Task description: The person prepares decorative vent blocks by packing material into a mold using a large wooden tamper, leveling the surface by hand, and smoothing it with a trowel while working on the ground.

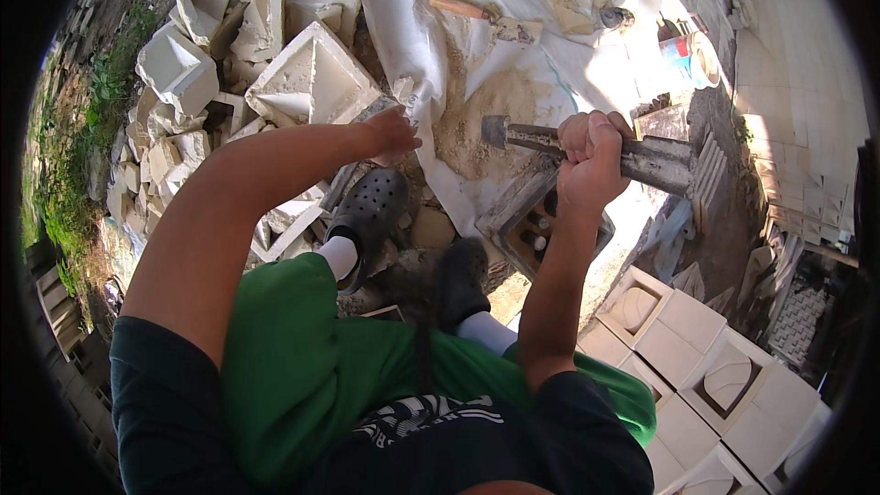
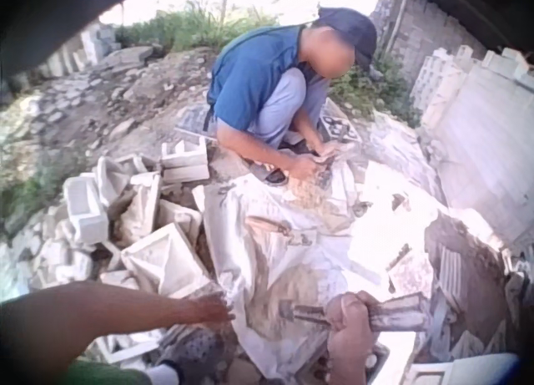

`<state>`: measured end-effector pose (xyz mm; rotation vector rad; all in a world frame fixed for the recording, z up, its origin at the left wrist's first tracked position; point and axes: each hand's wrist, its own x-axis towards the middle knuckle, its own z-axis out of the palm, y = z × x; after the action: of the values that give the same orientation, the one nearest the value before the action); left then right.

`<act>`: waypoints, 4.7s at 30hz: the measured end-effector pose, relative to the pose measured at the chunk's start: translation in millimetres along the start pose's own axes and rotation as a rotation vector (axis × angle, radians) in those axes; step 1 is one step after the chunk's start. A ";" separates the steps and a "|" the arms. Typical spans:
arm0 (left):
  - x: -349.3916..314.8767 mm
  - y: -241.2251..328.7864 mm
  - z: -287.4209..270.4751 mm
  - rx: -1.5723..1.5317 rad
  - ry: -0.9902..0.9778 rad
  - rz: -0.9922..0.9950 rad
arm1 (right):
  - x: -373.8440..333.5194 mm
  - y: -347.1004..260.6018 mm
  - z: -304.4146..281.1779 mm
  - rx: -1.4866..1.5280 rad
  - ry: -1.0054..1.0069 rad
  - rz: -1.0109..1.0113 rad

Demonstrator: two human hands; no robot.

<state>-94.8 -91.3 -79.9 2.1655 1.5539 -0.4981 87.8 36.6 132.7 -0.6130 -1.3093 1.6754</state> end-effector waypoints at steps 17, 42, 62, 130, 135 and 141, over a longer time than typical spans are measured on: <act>6.7 -6.1 14.3 -0.110 -0.013 -0.045 | -13.5 67.3 -20.2 -0.082 0.114 0.090; -9.7 13.7 21.6 -0.893 0.134 -0.437 | -1.2 44.5 5.3 -0.165 0.121 0.092; -13.5 -0.8 20.5 -0.821 0.139 -0.447 | -0.4 -0.2 9.0 -0.032 0.070 -0.007; -23.7 -21.8 15.1 -0.509 0.035 -0.321 | -12.2 100.3 37.5 -0.275 -0.255 0.173; -27.0 -19.9 30.0 -0.472 0.034 -0.310 | -13.5 36.0 46.6 -0.146 -0.103 0.092; -31.8 -23.1 26.0 -0.488 0.000 -0.328 | -16.3 117.7 24.9 -0.313 -0.063 0.064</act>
<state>-127.7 -124.1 -88.4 1.5568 1.8150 -0.1845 34.9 5.5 28.0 -0.7959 -1.6296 1.5625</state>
